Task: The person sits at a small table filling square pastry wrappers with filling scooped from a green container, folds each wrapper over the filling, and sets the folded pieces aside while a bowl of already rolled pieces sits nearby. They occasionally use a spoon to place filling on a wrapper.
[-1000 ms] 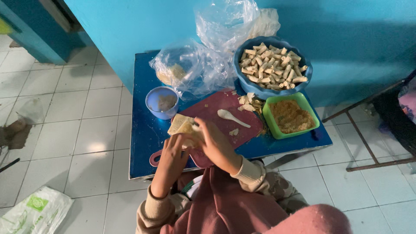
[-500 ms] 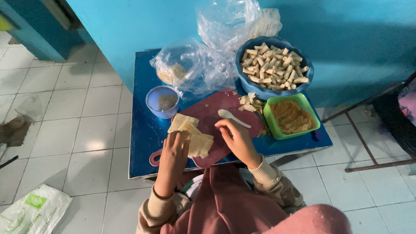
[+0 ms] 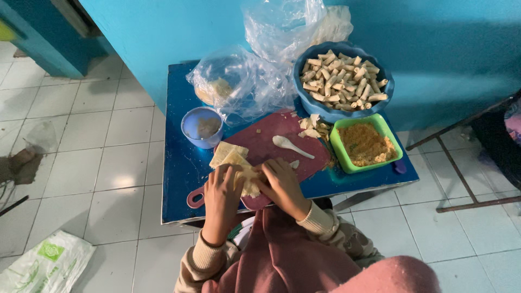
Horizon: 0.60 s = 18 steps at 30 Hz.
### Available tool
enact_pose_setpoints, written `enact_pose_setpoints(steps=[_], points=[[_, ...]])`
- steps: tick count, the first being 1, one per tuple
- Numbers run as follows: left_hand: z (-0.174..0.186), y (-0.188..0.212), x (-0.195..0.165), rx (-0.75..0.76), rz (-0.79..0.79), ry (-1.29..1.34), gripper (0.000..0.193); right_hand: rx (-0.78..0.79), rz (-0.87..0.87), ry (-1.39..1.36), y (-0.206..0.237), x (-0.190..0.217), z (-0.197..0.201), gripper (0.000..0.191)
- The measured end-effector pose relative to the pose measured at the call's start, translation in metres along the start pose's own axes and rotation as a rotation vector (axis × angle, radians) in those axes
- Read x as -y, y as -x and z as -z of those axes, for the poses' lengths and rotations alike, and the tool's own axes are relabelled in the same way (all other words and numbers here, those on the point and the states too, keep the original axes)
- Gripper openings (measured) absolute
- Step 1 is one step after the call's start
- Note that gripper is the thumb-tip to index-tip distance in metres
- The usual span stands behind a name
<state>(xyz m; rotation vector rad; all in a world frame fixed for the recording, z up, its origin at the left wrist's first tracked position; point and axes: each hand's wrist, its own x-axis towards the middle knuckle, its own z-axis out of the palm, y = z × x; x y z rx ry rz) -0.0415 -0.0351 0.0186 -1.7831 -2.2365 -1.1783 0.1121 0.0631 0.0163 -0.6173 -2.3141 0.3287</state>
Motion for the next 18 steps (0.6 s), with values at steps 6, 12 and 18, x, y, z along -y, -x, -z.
enact_pose_setpoints(steps=[6,12,18], points=[[0.0,0.002,-0.004,-0.015,-0.049,-0.028,0.034,0.039,-0.02,-0.029,0.005,-0.005,0.002,0.028],[-0.001,-0.001,-0.005,-0.032,-0.031,-0.063,0.037,0.133,0.159,-0.104,0.003,-0.02,0.016,0.038],[-0.003,0.002,-0.008,-0.011,-0.244,-0.174,0.032,0.165,0.165,-0.085,-0.001,-0.025,0.016,0.031]])
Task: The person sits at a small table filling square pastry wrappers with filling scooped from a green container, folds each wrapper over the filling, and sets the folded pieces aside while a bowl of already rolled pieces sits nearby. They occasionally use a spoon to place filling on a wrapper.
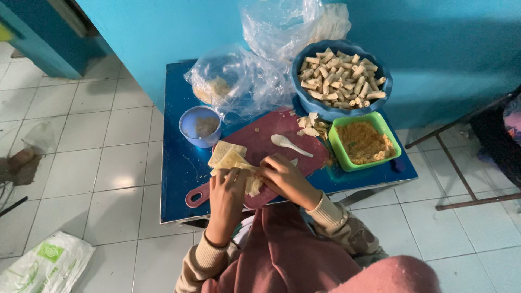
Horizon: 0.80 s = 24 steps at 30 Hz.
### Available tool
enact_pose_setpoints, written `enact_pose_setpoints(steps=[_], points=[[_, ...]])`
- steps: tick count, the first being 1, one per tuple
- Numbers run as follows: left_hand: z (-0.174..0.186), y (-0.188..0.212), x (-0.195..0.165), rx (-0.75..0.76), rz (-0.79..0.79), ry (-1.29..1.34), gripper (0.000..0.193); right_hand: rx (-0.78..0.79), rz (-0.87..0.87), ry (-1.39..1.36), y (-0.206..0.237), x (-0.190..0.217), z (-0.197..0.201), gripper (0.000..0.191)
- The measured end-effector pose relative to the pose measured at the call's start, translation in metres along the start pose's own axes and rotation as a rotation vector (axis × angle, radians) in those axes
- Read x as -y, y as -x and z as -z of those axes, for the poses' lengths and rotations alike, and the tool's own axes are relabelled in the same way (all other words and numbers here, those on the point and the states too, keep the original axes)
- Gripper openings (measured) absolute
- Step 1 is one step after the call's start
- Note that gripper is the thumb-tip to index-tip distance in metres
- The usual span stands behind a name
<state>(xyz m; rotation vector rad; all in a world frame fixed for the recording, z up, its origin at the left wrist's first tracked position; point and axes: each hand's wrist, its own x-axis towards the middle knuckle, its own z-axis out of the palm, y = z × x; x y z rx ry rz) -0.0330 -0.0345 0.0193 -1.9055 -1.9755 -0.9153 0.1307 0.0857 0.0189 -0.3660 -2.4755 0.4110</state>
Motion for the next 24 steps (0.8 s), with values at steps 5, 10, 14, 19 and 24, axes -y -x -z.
enact_pose_setpoints(steps=[5,10,14,19,24], points=[[-0.004,0.001,-0.012,0.036,0.086,0.191,0.03,-0.049,-0.014,-0.122,-0.003,-0.002,-0.005,0.025],[-0.012,0.003,-0.008,0.027,0.163,0.204,0.03,-0.101,-0.155,-0.208,-0.005,0.001,-0.012,0.014],[-0.014,0.004,0.008,0.069,0.302,0.324,0.021,-0.19,-0.117,-0.167,-0.001,0.006,-0.012,0.018],[-0.006,0.002,0.029,0.07,0.418,0.534,0.018,-0.101,0.083,-0.001,0.004,0.012,-0.014,0.025],[-0.005,0.001,0.033,0.102,0.485,0.56,0.018,-0.151,-0.047,-0.086,0.001,0.014,-0.015,0.026]])
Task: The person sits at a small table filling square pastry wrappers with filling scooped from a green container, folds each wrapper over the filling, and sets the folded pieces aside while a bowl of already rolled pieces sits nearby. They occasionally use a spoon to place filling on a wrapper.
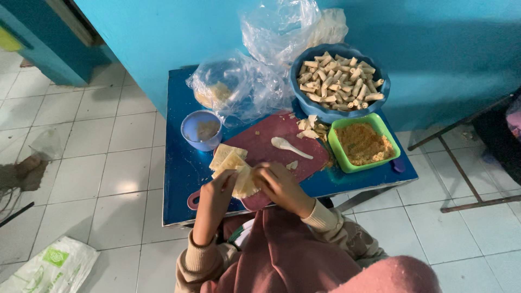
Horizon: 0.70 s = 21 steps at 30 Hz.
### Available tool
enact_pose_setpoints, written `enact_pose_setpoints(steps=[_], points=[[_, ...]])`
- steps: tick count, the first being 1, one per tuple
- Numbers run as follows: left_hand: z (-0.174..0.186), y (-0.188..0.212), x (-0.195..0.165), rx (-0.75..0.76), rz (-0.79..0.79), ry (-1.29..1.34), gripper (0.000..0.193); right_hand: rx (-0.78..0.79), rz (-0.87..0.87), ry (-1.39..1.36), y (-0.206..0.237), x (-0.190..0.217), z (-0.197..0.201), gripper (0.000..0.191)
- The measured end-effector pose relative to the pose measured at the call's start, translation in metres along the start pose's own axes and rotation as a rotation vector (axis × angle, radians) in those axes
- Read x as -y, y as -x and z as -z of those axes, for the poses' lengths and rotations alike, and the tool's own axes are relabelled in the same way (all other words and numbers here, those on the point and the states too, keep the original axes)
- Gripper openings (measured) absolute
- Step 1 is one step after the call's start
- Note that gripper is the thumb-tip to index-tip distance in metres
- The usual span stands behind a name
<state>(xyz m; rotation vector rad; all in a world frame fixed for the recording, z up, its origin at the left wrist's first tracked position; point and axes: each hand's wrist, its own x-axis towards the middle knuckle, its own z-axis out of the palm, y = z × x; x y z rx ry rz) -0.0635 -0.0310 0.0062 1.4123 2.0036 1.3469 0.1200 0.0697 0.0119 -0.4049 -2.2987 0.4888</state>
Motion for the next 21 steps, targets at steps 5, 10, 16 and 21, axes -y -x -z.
enact_pose_setpoints(steps=[5,10,16,21], points=[[-0.003,-0.001,-0.003,0.044,-0.066,0.129,0.017,-0.095,0.061,-0.024,-0.004,0.005,0.011,0.035],[-0.006,0.0,0.003,0.104,0.005,0.126,0.015,-0.006,0.14,0.137,-0.006,0.002,0.009,0.023],[-0.008,-0.008,0.027,-0.031,-0.044,0.148,0.012,0.13,0.3,0.248,0.0,-0.016,0.01,0.021],[-0.004,-0.012,0.025,-0.057,-0.025,0.173,0.013,0.207,0.277,0.255,0.001,-0.016,0.009,0.037]])
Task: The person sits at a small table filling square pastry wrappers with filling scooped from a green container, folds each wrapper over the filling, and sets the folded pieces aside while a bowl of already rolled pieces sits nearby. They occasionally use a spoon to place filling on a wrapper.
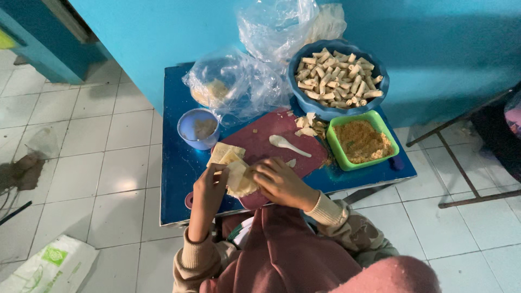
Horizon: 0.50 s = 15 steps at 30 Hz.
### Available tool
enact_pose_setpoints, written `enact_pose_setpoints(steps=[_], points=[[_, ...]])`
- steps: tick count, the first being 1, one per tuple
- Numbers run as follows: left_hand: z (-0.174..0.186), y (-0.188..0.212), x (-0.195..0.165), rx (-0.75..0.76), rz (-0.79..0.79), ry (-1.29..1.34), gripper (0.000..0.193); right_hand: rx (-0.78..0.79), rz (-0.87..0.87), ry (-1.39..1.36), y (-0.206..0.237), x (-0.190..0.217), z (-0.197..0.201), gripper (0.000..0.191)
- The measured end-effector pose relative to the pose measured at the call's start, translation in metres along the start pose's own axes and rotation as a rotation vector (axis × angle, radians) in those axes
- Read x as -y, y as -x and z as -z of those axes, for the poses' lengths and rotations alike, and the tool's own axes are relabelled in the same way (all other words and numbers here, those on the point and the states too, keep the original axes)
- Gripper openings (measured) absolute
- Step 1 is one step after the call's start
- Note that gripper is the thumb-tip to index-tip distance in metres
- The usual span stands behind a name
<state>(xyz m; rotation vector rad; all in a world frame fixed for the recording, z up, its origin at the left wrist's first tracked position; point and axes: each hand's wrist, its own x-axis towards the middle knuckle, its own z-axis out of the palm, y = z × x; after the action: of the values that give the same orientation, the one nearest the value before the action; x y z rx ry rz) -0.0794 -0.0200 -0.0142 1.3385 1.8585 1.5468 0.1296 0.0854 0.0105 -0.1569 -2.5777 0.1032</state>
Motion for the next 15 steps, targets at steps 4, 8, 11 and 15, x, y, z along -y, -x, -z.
enact_pose_setpoints(steps=[4,8,11,15], points=[[0.016,-0.005,-0.026,-0.062,0.068,-0.048,0.013,0.0,0.018,-0.079,0.0,0.014,-0.005,0.042],[0.025,-0.01,-0.053,-0.27,-0.142,-0.248,0.012,0.027,0.022,-0.152,0.004,0.009,-0.002,0.036],[0.0,-0.017,-0.065,-0.32,-0.166,-0.282,0.01,-0.077,-0.144,-0.185,0.011,-0.014,0.015,0.037],[-0.044,-0.033,-0.063,-0.304,-0.261,-0.382,0.007,-0.145,-0.468,0.081,0.01,-0.044,0.037,0.032]])
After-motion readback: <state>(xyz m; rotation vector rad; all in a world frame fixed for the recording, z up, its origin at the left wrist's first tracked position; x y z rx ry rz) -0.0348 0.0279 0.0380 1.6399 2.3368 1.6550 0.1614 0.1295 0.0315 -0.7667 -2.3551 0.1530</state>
